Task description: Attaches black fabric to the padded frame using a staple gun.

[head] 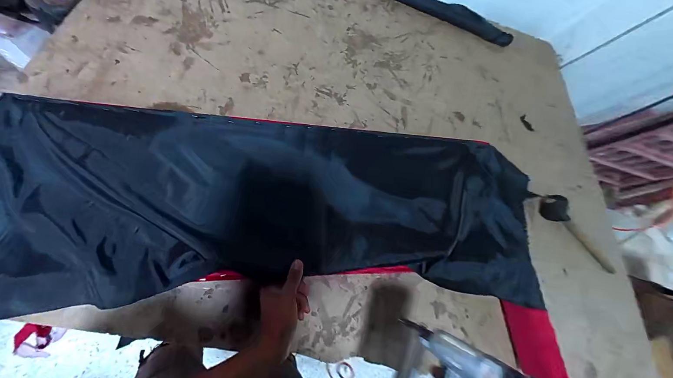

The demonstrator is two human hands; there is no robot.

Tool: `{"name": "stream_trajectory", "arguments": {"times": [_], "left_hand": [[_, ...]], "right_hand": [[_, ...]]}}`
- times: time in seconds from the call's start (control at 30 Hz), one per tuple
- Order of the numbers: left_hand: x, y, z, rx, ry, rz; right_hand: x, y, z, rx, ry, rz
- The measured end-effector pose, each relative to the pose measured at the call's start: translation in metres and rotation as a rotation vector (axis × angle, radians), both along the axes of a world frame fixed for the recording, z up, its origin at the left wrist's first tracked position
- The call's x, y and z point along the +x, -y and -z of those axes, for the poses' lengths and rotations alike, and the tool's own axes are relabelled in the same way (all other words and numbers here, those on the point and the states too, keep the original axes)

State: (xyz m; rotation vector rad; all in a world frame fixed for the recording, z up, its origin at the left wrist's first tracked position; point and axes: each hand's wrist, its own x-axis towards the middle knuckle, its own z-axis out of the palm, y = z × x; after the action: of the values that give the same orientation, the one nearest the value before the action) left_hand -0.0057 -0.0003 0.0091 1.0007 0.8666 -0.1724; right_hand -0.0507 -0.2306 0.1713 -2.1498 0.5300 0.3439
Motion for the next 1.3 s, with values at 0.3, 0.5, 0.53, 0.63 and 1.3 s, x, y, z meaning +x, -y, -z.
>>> {"name": "stream_trajectory", "arguments": {"times": [0.3,0.5,0.53,0.63,1.3], "left_hand": [[-0.005,-0.016,0.016,0.020,0.074,0.146],[-0.012,-0.034,0.003,-0.114,0.011,0.136],[-0.016,-0.041,-0.004,-0.121,0.046,0.173],[-0.024,-0.073,-0.032,0.305,0.422,0.334],[0.020,-0.093,0.015,1.361,0.689,0.977]], "right_hand": [[0.047,-0.135,0.039,-0.329,-0.053,-0.374],[0.039,-0.142,0.038,-0.395,-0.083,-0.356],[0.037,-0.140,0.036,-0.377,-0.081,-0.328],[0.031,-0.129,0.024,-0.319,-0.080,-0.245],[0.028,-0.098,0.042,-0.090,0.090,-0.267]]}}
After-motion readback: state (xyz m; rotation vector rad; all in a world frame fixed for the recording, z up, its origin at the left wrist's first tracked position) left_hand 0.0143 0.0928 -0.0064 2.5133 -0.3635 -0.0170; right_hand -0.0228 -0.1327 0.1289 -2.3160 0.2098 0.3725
